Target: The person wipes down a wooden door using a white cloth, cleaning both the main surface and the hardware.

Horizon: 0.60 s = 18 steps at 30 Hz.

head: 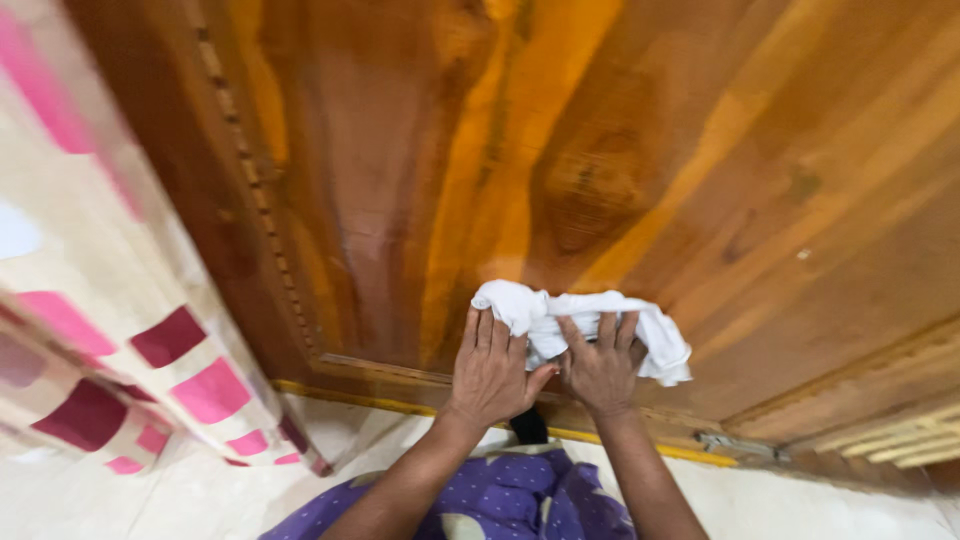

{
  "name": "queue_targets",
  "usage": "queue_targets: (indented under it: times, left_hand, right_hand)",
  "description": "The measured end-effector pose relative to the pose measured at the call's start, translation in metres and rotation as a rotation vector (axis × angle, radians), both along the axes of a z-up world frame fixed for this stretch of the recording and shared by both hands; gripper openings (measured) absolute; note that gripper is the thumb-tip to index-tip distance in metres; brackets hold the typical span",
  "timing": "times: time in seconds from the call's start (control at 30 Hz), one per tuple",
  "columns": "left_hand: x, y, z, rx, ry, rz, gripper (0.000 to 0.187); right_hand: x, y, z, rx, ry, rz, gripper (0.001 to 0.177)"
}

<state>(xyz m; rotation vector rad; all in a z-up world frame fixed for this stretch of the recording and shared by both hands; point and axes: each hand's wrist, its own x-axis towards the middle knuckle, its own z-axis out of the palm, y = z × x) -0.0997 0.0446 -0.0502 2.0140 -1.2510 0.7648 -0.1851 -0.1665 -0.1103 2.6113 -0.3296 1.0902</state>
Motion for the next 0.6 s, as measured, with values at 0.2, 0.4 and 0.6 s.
queue_targets:
  times: [0.2,0.4,0.6]
  left_hand:
    - [0.012,0.024,-0.015,-0.156,0.093,0.099,0.090]
    - [0.013,0.064,-0.070,-0.024,0.330,0.181,0.088]
    - [0.047,0.090,-0.048,-0.217,0.351,0.324,0.087]
  right_hand:
    - [0.031,0.055,-0.019,0.059,0.251,-0.063,0.061]
    - [0.024,0.096,-0.097,-0.140,0.491,0.196,0.062]
    - [0.058,0.135,-0.027,-0.051,0.365,0.260,0.054]
